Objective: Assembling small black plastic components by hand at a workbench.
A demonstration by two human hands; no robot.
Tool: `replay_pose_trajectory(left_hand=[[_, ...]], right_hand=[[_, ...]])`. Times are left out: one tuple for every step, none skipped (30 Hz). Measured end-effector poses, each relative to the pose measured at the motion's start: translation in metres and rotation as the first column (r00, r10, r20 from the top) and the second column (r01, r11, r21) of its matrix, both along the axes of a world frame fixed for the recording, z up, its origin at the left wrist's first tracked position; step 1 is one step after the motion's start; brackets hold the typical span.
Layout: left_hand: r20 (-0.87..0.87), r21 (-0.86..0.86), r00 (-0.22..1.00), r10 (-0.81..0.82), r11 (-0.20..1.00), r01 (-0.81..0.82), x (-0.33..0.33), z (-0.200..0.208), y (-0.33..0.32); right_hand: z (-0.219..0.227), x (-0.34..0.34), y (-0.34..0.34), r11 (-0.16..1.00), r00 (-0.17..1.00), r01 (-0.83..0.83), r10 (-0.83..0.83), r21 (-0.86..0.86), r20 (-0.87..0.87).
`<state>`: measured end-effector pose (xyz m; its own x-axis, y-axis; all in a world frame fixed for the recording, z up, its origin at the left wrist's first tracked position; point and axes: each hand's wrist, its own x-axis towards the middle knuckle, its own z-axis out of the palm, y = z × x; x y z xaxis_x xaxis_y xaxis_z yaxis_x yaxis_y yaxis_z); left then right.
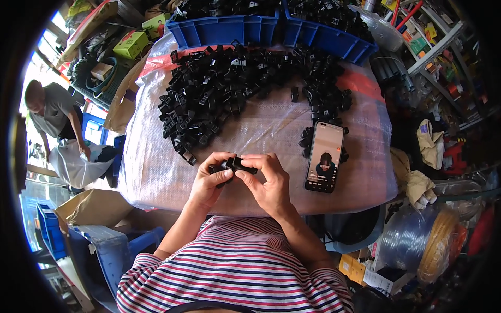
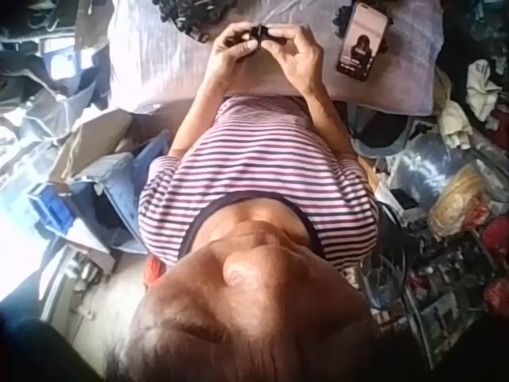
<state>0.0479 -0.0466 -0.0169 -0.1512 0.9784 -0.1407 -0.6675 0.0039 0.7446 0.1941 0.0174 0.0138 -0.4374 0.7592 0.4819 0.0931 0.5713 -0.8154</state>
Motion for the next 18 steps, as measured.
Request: replay_pose_trajectory(left_hand=[[-0.025, -0.005, 0.999, 0.020, 1.000, -0.020, 0.000, -0.001, 0.000], [-0.050, -0.009, 0.998, 0.039, 0.999, -0.039, 0.001, -0.001, 0.000], [-0.049, -0.010, 0.998, 0.035, 0.999, -0.036, 0.001, -0.001, 0.000], [-0.059, -0.013, 0.998, 0.038, 0.999, -0.039, 0.000, 0.000, -0.001], [-0.068, -0.016, 0.997, 0.041, 0.999, -0.042, 0.000, 0.001, -0.001], [-0.076, 0.009, 0.995, 0.060, 0.998, -0.059, 0.001, 0.000, 0.000], [-0.076, 0.010, 0.996, 0.056, 0.998, -0.055, 0.001, 0.002, 0.001], [-0.088, 0.009, 0.994, 0.062, 0.998, -0.061, 0.001, 0.004, 0.001], [-0.099, 0.008, 0.993, 0.069, 0.998, -0.068, 0.001, 0.005, 0.001], [-0.099, 0.009, 0.993, 0.065, 0.998, -0.065, 0.001, 0.004, 0.000], [-0.089, 0.025, 0.993, 0.081, 0.997, -0.079, 0.000, 0.002, 0.000], [-0.080, 0.043, 0.992, 0.097, 0.995, -0.094, 0.000, 0.001, -0.001], [-0.081, 0.043, 0.992, 0.095, 0.995, -0.092, 0.001, -0.001, -0.001], [-0.096, 0.039, 0.986, 0.133, 0.991, -0.130, 0.002, -0.002, -0.002], [-0.110, 0.037, 0.979, 0.171, 0.985, -0.168, 0.003, -0.002, -0.003], [-0.054, 0.075, 0.980, 0.191, 0.979, -0.187, 0.005, -0.001, -0.003], [-0.054, 0.077, 0.980, 0.190, 0.980, -0.185, 0.005, 0.001, -0.002], [-0.018, 0.091, 0.981, 0.192, 0.978, -0.189, 0.005, 0.002, -0.002]], right_hand=[[0.000, -0.001, -0.001, 1.000, 1.000, -0.002, 0.002, -0.003, 0.001], [0.000, -0.002, -0.001, 0.999, 1.000, 0.003, -0.004, 0.052, 0.016], [0.000, -0.003, -0.002, 0.994, 0.999, 0.011, -0.014, 0.110, 0.030], [-0.001, -0.004, -0.002, 0.994, 0.999, 0.014, -0.018, 0.109, 0.031], [-0.003, -0.005, -0.002, 0.988, 0.999, 0.022, -0.026, 0.150, 0.024], [-0.004, -0.006, -0.001, 0.981, 0.999, 0.030, -0.033, 0.192, 0.017], [-0.006, -0.008, -0.001, 0.981, 0.999, 0.034, -0.038, 0.193, 0.017], [-0.007, -0.009, -0.001, 0.971, 0.999, 0.040, -0.040, 0.235, -0.006], [-0.009, -0.010, -0.002, 0.960, 0.999, 0.047, -0.041, 0.277, -0.029], [-0.013, -0.012, -0.001, 0.955, 0.998, 0.050, -0.036, 0.291, -0.054], [-0.014, -0.013, -0.001, 0.955, 0.998, 0.054, -0.040, 0.292, -0.054], [-0.016, -0.016, -0.002, 0.950, 0.997, 0.057, -0.040, 0.307, -0.060], [-0.017, -0.017, -0.002, 0.945, 0.997, 0.061, -0.041, 0.323, -0.067], [-0.019, -0.018, -0.003, 0.943, 0.998, 0.048, -0.032, 0.329, -0.055], [-0.018, -0.019, -0.003, 0.943, 0.998, 0.050, -0.034, 0.330, -0.056], [-0.017, -0.020, -0.004, 0.926, 0.999, 0.041, -0.035, 0.374, -0.023], [-0.016, -0.020, -0.004, 0.908, 0.999, 0.031, -0.039, 0.418, 0.010], [-0.015, -0.021, -0.006, 0.916, 0.999, 0.021, -0.031, 0.400, 0.018]])
